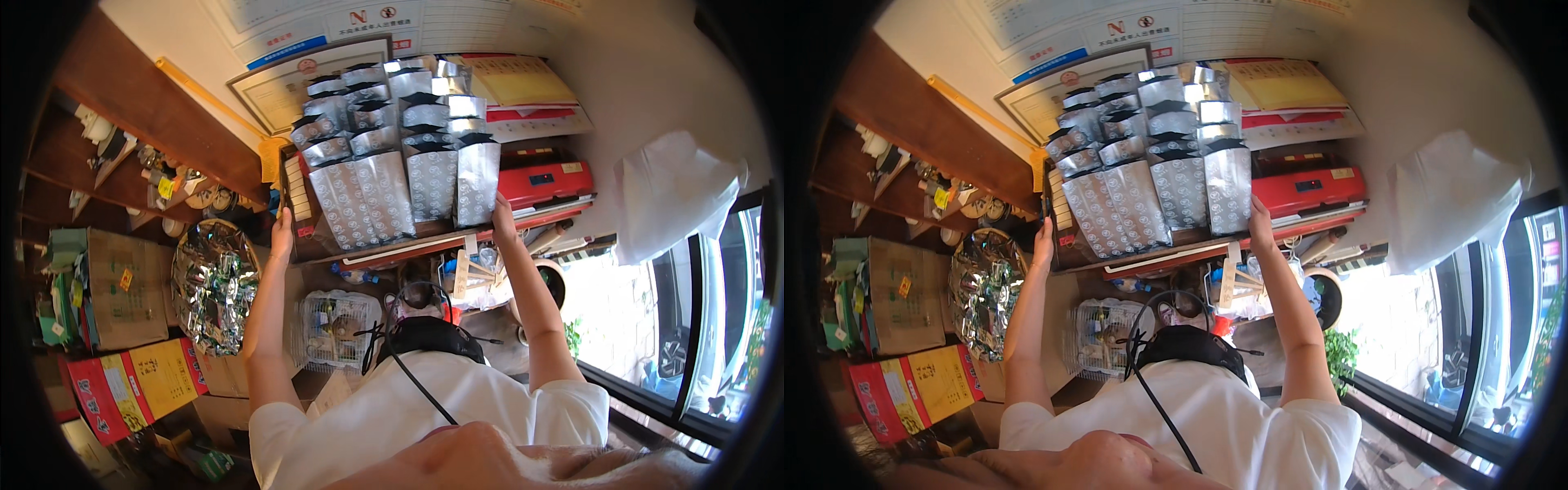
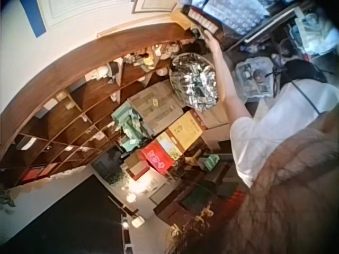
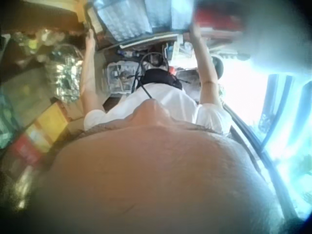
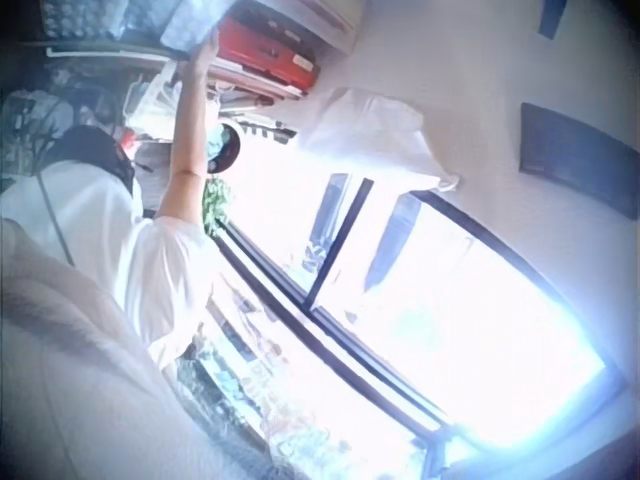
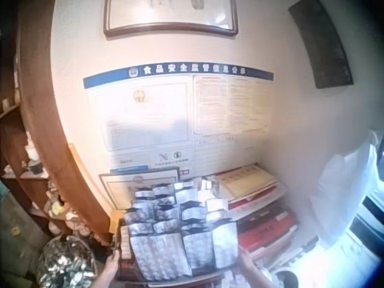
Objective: The person repeatedly picks up small silver foil packets, places them into a red heat-sealing machine, and removes the sealed packets. The sealed packets are stacked on a nearby surface.
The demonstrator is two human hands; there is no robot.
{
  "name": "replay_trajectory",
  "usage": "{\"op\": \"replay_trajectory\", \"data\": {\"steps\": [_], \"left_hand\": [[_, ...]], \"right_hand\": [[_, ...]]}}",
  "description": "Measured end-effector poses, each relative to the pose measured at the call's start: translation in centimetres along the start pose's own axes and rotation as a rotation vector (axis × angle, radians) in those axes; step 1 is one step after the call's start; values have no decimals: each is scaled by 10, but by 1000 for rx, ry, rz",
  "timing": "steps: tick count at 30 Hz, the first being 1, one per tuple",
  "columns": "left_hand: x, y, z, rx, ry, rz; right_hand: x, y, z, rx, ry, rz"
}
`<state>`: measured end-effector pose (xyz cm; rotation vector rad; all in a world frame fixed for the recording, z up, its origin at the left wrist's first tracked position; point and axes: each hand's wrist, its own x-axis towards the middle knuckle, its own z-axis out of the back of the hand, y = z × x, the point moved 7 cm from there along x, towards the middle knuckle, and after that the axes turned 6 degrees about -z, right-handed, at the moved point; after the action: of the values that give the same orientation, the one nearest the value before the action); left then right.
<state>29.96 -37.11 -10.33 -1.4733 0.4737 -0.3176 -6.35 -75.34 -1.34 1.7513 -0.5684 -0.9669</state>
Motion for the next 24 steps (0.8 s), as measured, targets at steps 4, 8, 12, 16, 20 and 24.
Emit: {"op": "replay_trajectory", "data": {"steps": [4,8,12,16,20,24], "left_hand": [[6,0,-6,7,16,33],[1,-3,-9,35,-16,38],[5,5,-2,2,-4,53],[10,11,-6,-113,56,134],[5,10,-4,-119,152,135],[7,11,7,-122,142,66]], "right_hand": [[16,-2,5,-5,24,45],[20,-2,5,-33,-11,19],[24,-5,-2,12,54,23],[25,-8,2,17,106,28],[11,-4,15,-41,12,89],[-23,6,42,-133,-175,150]]}}
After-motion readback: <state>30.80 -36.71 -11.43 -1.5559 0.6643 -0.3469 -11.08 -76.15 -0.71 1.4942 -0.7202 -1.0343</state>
